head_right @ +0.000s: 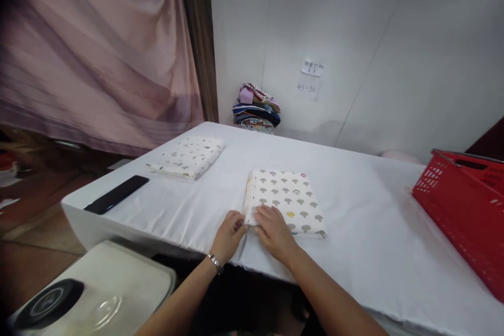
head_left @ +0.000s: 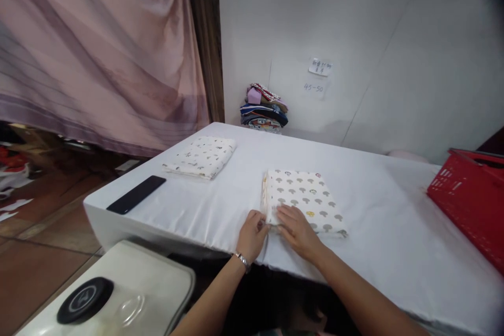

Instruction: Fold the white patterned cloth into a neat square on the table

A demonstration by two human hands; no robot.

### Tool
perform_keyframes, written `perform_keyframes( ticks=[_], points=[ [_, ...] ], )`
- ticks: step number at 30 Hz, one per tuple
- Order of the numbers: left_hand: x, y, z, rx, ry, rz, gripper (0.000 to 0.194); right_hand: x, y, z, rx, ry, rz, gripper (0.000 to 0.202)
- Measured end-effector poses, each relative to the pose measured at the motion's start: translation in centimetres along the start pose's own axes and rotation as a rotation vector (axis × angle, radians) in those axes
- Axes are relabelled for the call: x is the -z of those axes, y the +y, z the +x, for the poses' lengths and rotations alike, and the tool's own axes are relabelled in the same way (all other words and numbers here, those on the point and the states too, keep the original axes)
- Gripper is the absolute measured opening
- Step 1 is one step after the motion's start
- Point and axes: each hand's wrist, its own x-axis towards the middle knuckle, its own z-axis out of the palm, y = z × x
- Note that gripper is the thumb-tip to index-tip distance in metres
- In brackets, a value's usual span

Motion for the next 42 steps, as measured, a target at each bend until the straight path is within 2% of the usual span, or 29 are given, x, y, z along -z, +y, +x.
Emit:
perform_keyframes(
  ticks=[3,8,11,15,19,24,26,30,33,39,42],
  points=[
    [0.1,-0.1,0.0,0.007,0.001,-0.038,0.002,2.0,2.1,-0.7,-0.119,0.044,-0.079,0.038],
    [0.2,-0.1,0.1,0.038,-0.014,-0.047,0.005,4.5,8.0,-2.8,-0.367,0.136,-0.243,0.04],
    [0.0,0.2,0.3,0.08,-0.002,-0.045,0.017,4.8,10.5,-4.3,-0.486,0.112,-0.281,0.044],
    [-0.6,0.4,0.7,0.072,0.035,-0.038,0.022,3.9,11.9,-5.8,-0.643,0.066,-0.214,0.049],
    [-1.0,0.2,0.8,0.073,0.045,-0.057,0.026,3.5,11.7,-6.1,-0.711,0.041,-0.159,0.051],
    [-0.7,0.2,0.9,0.076,0.027,0.016,0.028,4.5,10.2,-4.6,-0.554,0.087,-0.226,0.048],
    [-0.6,0.4,1.0,0.089,0.015,0.047,0.033,4.5,9.7,-4.0,-0.522,0.035,-0.244,0.049],
    [-0.7,0.5,1.2,0.108,0.022,0.105,0.038,4.0,9.5,-3.6,-0.562,-0.119,-0.252,0.045],
    [-1.0,0.4,1.1,0.072,0.056,0.13,0.036,3.9,9.3,-2.7,-0.546,-0.138,-0.262,0.041],
    [-1.5,0.4,0.7,0.037,0.09,0.171,0.033,3.8,5.9,2.4,-0.376,-0.08,-0.143,0.049],
    [-1.7,0.5,0.6,0.021,0.103,0.18,0.032,3.7,4.2,5.7,-0.293,0.01,-0.087,0.051]
  ],
)
